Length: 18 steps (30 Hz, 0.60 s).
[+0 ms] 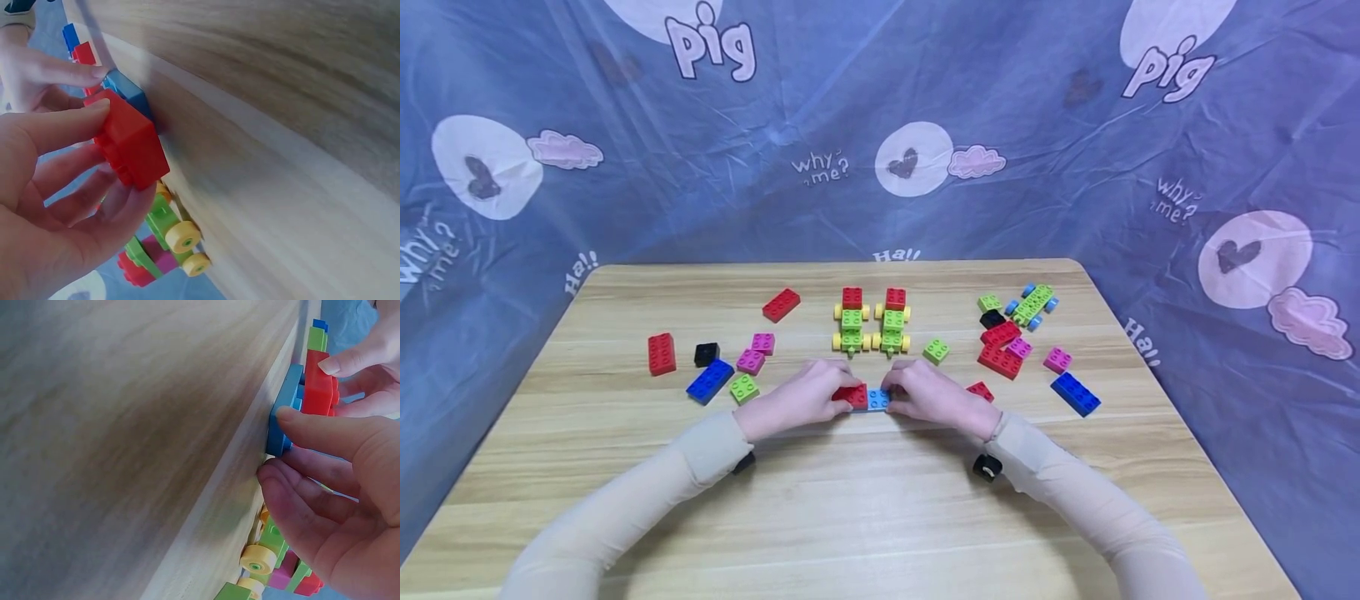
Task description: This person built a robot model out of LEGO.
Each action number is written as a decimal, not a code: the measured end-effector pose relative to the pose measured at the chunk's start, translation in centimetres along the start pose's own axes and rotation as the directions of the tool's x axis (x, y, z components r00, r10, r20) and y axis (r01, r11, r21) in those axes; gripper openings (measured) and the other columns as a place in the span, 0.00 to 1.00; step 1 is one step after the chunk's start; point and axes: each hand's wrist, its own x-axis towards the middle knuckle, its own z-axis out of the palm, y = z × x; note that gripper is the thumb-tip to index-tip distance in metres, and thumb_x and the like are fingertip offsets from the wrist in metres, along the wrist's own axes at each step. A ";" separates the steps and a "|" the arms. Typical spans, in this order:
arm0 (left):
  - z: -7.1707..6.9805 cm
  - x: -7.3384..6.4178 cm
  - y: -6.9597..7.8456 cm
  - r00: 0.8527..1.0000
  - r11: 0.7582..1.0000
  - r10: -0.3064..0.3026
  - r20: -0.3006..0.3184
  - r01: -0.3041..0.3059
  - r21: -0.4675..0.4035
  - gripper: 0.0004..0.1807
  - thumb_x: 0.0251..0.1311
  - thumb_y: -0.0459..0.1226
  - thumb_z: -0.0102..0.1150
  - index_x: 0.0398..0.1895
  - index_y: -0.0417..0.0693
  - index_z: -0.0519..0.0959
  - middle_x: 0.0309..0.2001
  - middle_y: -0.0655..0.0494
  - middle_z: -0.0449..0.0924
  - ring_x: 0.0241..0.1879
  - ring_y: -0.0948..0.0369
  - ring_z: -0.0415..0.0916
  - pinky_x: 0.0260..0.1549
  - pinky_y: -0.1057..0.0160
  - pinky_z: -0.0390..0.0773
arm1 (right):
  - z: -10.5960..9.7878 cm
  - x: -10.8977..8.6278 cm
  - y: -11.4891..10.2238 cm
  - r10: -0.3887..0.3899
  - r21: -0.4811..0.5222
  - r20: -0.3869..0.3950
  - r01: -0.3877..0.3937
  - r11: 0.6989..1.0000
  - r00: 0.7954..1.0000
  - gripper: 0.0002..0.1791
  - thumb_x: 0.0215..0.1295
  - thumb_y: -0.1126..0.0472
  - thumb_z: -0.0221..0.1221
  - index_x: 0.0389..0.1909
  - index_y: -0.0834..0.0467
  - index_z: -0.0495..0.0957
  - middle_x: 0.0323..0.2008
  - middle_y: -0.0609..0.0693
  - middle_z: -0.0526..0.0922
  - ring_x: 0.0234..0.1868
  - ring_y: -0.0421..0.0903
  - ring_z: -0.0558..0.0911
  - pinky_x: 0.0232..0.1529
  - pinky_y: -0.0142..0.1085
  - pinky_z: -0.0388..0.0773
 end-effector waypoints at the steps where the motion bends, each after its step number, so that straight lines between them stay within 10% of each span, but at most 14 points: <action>1: 0.0 0.1 0.1 1.000 1.000 0.001 0.004 -0.001 0.007 0.17 0.56 0.35 0.69 0.49 0.41 0.85 0.36 0.53 0.82 0.30 0.65 0.70 0.29 0.71 0.72 | 0.0 0.0 0.0 0.000 -0.001 -0.001 0.000 1.000 1.000 0.14 0.55 0.62 0.71 0.42 0.62 0.85 0.37 0.53 0.86 0.35 0.41 0.82 0.37 0.27 0.80; 18: -0.1 0.8 -0.3 0.999 0.999 -0.036 0.033 0.037 -0.037 0.20 0.50 0.37 0.74 0.48 0.42 0.86 0.38 0.54 0.85 0.35 0.64 0.75 0.37 0.67 0.77 | -0.1 -0.1 -0.1 -0.002 -0.015 -0.004 0.002 1.000 1.000 0.13 0.55 0.61 0.71 0.41 0.61 0.86 0.36 0.53 0.86 0.36 0.43 0.82 0.38 0.28 0.80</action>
